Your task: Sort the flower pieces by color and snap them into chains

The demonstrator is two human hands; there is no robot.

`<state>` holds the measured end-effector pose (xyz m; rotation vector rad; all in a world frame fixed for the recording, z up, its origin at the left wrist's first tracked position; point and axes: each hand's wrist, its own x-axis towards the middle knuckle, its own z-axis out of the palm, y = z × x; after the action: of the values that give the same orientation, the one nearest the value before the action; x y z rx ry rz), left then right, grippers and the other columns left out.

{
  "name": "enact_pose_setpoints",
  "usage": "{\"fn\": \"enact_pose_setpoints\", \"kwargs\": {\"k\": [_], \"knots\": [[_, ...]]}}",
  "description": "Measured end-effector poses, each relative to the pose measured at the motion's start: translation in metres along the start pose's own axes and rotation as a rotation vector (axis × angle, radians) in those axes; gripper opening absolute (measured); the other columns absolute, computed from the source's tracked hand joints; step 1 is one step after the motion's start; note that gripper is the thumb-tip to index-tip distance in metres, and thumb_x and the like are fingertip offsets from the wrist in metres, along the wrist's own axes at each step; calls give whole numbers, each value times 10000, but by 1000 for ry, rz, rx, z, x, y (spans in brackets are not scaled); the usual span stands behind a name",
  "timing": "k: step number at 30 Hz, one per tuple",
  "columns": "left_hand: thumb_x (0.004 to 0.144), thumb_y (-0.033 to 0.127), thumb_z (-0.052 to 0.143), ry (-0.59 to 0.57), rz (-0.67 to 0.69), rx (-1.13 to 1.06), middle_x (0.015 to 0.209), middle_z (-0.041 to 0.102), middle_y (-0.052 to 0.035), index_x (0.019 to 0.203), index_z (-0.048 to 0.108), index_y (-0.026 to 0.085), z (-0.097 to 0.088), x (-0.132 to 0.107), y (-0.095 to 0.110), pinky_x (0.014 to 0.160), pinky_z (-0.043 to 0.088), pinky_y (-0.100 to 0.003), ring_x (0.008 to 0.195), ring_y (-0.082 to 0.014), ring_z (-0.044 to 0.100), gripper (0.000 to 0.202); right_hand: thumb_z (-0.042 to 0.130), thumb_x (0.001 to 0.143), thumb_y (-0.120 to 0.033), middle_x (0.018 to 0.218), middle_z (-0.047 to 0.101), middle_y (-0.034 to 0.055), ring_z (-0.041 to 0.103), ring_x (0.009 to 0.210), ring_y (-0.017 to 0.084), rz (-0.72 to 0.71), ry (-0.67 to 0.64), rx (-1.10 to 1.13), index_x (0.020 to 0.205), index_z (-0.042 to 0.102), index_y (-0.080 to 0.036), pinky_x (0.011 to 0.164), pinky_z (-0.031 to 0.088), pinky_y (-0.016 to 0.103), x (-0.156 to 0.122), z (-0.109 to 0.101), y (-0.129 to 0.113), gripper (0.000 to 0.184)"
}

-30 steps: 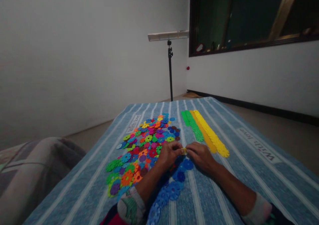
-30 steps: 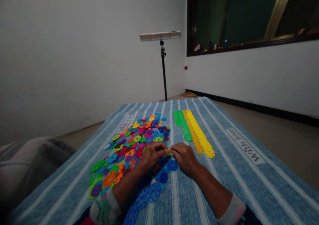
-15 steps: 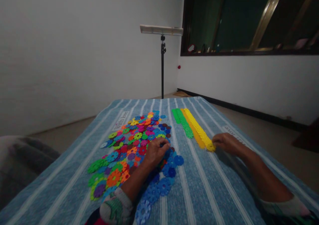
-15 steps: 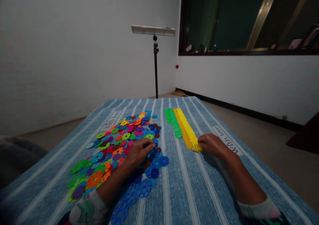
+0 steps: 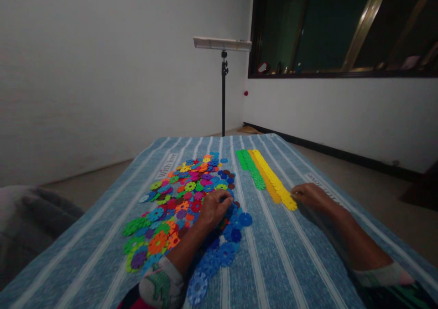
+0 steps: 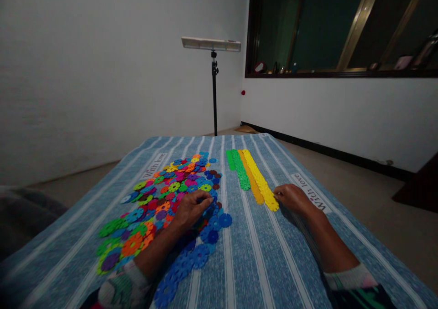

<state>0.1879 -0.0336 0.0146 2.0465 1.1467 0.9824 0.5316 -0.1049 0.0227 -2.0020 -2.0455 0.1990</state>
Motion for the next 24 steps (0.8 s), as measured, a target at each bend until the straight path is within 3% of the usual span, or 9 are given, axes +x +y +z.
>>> {"fn": "enact_pose_setpoints", "kwargs": {"k": [4, 7, 14, 18, 24], "knots": [[780, 276, 575, 10, -26, 25, 742, 708, -30, 701, 700, 192, 0, 0, 0, 749, 493, -288, 747, -181, 642, 170, 480, 864, -199, 765, 719, 68, 624, 731, 179, 20, -20, -47, 763, 717, -177, 619, 324, 261, -3, 1, -3, 259], [769, 249, 581, 7, -35, 26, 754, 708, -28, 699, 693, 187, 0, -2, -1, 747, 493, -280, 736, -172, 637, 146, 467, 879, -195, 763, 714, 64, 626, 708, 185, -24, 14, -59, 749, 700, -192, 616, 333, 268, -3, 9, -19, 266], [771, 225, 571, 54, -54, 26, 732, 684, -13, 689, 677, 189, -7, -4, -10, 718, 489, -266, 714, -151, 616, 139, 444, 924, -236, 772, 701, 43, 646, 751, 182, -343, -30, 92, 713, 672, -204, 671, 381, 274, 16, 46, -104, 311], [778, 237, 561, 52, -76, 71, 704, 663, -13, 672, 668, 186, -24, -3, -21, 673, 467, -256, 693, -148, 600, 159, 433, 938, -246, 771, 707, 42, 645, 736, 179, -377, -18, 84, 723, 676, -204, 665, 385, 273, 31, 71, -133, 327], [787, 207, 551, 70, -123, 264, 765, 697, -19, 733, 710, 179, -63, 11, -43, 728, 469, -256, 753, -162, 632, 170, 413, 980, -270, 801, 713, 34, 666, 769, 182, -420, 183, 113, 791, 683, -221, 713, 438, 286, 40, 111, -128, 333]]}}
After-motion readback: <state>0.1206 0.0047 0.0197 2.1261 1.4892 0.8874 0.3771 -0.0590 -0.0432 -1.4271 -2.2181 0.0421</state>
